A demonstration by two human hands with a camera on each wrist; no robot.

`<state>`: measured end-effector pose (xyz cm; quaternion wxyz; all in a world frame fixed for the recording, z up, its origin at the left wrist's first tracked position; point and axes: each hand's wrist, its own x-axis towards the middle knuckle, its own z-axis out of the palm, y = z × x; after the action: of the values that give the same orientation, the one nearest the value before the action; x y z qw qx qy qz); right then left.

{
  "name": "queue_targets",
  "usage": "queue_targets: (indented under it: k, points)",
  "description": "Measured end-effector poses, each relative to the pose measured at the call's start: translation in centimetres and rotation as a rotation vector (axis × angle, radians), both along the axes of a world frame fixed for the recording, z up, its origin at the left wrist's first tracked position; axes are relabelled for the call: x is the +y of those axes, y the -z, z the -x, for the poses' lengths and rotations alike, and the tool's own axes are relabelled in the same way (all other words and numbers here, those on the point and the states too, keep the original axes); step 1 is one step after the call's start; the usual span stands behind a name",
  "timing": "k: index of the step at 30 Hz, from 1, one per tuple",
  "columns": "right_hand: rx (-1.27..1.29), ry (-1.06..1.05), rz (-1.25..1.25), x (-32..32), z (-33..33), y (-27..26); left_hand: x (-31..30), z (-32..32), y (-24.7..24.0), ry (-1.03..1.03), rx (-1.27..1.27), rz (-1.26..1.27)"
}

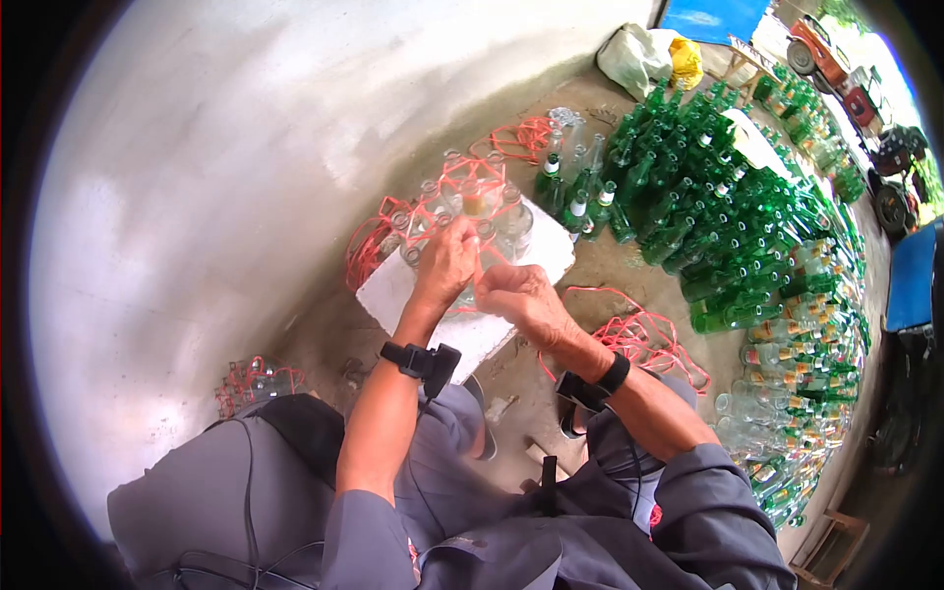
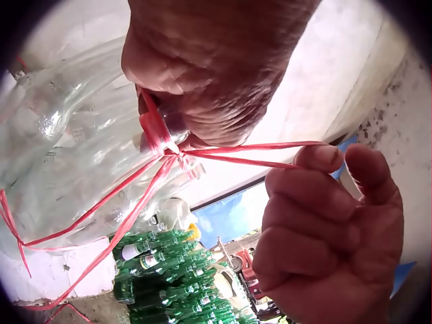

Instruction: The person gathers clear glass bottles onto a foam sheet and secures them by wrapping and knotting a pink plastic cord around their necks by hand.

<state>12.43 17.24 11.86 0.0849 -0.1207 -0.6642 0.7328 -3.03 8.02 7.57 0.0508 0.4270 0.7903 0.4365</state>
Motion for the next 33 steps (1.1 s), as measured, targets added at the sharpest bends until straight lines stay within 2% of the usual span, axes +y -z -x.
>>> queue_targets:
  k: [5, 7, 11, 15, 19, 20, 29, 31, 33]
  points:
    - [-0.01, -0.054, -0.017, -0.4, 0.3, 0.6, 0.0, 0.4, 0.9, -0.02, 0.013, -0.007]
    - [0.005, -0.044, -0.122, -1.0, 0.5, 1.0, 0.1, 0.4, 0.8, -0.028, 0.024, 0.027]
    - [0.03, 0.008, -0.143, -2.3, 0.4, 2.0, 0.1, 0.1, 0.9, -0.044, -0.017, 0.05]
    - [0.065, -0.003, -0.373, -3.0, 0.0, 3.1, 0.2, 0.6, 1.0, -0.019, -0.008, 0.069]
    - [-0.055, -0.066, -0.517, -3.6, -0.9, 2.9, 0.1, 0.9, 1.0, 0.01, 0.055, 0.039]
    - [0.02, -0.071, -0.579, -3.6, -1.0, 3.7, 0.1, 0.9, 1.1, 0.025, 0.055, 0.036]
    - [-0.022, -0.105, -0.695, -3.3, -1.3, 4.5, 0.0, 2.1, 2.9, 0.015, -0.067, 0.068]
    - [-0.017, -0.124, -0.698, -3.3, -1.5, 4.2, 0.1, 1.5, 1.9, 0.029, -0.032, 0.072]
    - [-0.016, -0.12, -0.69, -3.2, -1.8, 4.2, 0.1, 1.4, 1.7, 0.001, -0.113, 0.088]
